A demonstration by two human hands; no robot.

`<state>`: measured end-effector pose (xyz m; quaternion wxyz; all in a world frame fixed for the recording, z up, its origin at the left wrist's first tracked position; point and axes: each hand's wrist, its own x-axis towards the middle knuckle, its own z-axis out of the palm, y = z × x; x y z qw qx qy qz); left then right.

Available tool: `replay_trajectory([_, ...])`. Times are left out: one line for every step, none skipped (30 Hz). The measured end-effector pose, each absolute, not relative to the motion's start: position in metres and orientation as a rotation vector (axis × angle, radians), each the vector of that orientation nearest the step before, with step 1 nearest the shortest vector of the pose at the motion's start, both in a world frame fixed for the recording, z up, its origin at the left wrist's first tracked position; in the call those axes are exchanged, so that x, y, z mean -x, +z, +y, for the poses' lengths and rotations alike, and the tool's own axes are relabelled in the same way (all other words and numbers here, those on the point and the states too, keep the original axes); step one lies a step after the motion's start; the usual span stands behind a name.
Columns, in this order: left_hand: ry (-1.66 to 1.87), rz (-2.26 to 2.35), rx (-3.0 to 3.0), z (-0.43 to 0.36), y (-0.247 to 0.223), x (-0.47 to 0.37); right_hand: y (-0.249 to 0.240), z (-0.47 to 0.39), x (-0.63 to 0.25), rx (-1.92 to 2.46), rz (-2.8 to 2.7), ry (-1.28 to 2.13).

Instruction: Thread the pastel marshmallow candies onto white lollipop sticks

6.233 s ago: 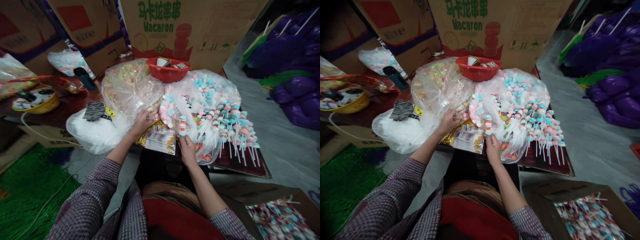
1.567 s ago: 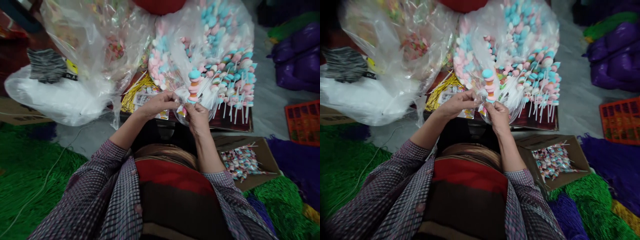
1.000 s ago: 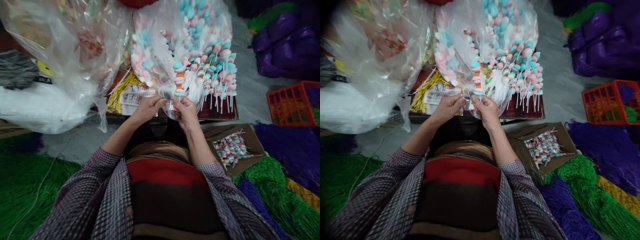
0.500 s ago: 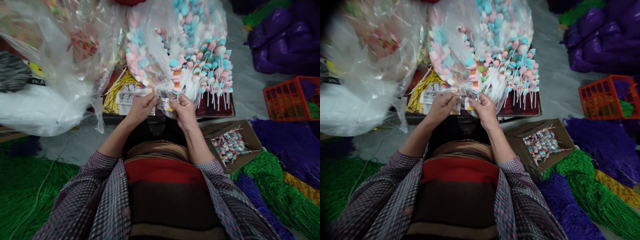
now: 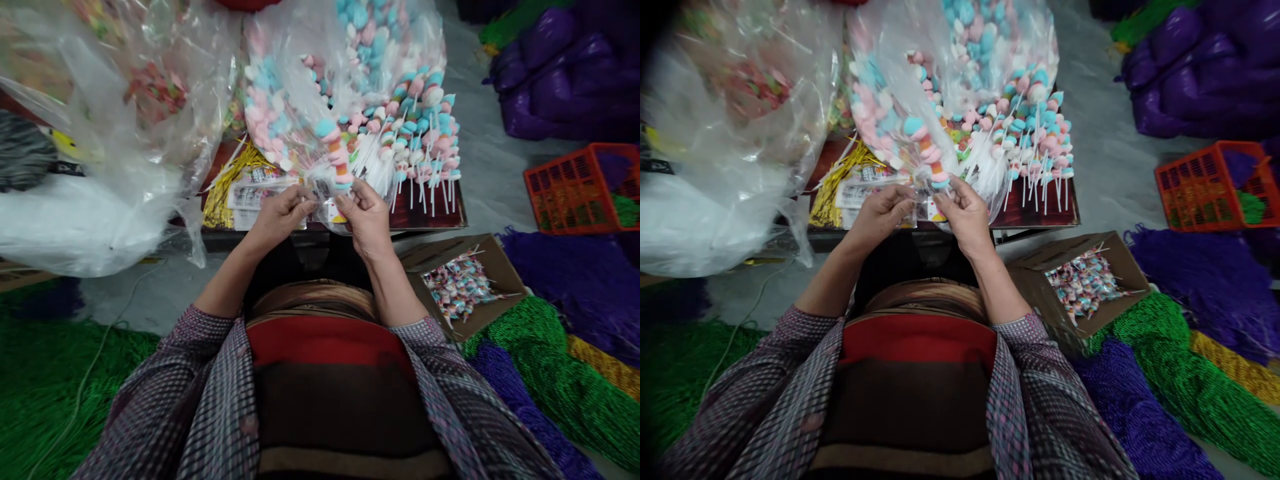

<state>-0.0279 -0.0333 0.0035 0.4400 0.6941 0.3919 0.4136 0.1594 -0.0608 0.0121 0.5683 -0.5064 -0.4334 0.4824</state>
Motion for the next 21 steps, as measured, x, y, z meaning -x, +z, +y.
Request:
replay_trajectory([0.998,0.938,-1.687,-0.034,0.004,0.028,0.011,-0.060,-0.158,1.186,-1.007,1.092])
replay_trajectory([0.976,0.913,-1.664,-0.036,0.004,0.029,0.010,-0.059,-0.157,1.178,-0.999,1.049])
replay_trajectory([0.963,0.904,-1.652,-0.037,0.004,0.029,0.010,-0.059,-0.156,1.174,-0.996,1.008])
replay_trajectory([0.955,0.908,-1.649,-0.038,0.004,0.029,0.010,-0.058,-0.155,1.178,-0.996,0.973])
replay_trajectory([0.948,0.921,-1.649,-0.039,0.005,0.029,0.011,-0.057,-0.154,1.193,-0.999,0.950])
replay_trajectory([0.949,0.937,-1.643,-0.040,0.005,0.030,0.012,-0.057,-0.154,1.216,-1.004,0.944])
replay_trajectory([0.955,0.945,-1.625,-0.040,0.004,0.031,0.015,-0.058,-0.156,1.240,-1.007,0.954])
replay_trajectory([0.964,0.944,-1.597,-0.040,0.003,0.032,0.018,-0.059,-0.158,1.257,-1.007,0.976])
replay_trajectory([0.976,0.936,-1.562,-0.039,0.001,0.034,0.021,-0.061,-0.162,1.261,-1.000,1.000])
replay_trajectory([0.993,0.929,-1.524,-0.038,-0.001,0.035,0.025,-0.064,-0.167,1.253,-0.987,1.018])
replay_trajectory([1.011,0.924,-1.492,-0.037,-0.004,0.037,0.030,-0.066,-0.172,1.235,-0.971,1.027])
replay_trajectory([1.024,0.921,-1.471,-0.036,-0.006,0.039,0.034,-0.070,-0.177,1.215,-0.954,1.028])
replay_trajectory([1.033,0.918,-1.465,-0.035,-0.009,0.041,0.039,-0.073,-0.181,1.202,-0.942,1.029])
replay_trajectory([1.043,0.914,-1.467,-0.034,-0.011,0.042,0.044,-0.076,-0.184,1.197,-0.939,1.032])
replay_trajectory([1.051,0.908,-1.473,-0.034,-0.012,0.043,0.048,-0.080,-0.185,1.196,-0.945,1.043])
replay_trajectory([1.057,0.901,-1.479,-0.034,-0.013,0.043,0.051,-0.082,-0.185,1.197,-0.959,1.057])
replay_trajectory([1.060,0.889,-1.483,-0.034,-0.013,0.042,0.054,-0.084,-0.184,1.196,-0.978,1.069])
replay_trajectory([1.064,0.878,-1.485,-0.034,-0.013,0.041,0.056,-0.086,-0.181,1.196,-0.998,1.077])
replay_trajectory([1.068,0.870,-1.494,-0.034,-0.012,0.040,0.057,-0.087,-0.178,1.195,-1.019,1.082])
replay_trajectory([1.071,0.867,-1.513,-0.035,-0.010,0.039,0.057,-0.087,-0.175,1.195,-1.041,1.087])
replay_trajectory([1.075,0.871,-1.544,-0.035,-0.007,0.038,0.056,-0.087,-0.172,1.192,-1.065,1.097])
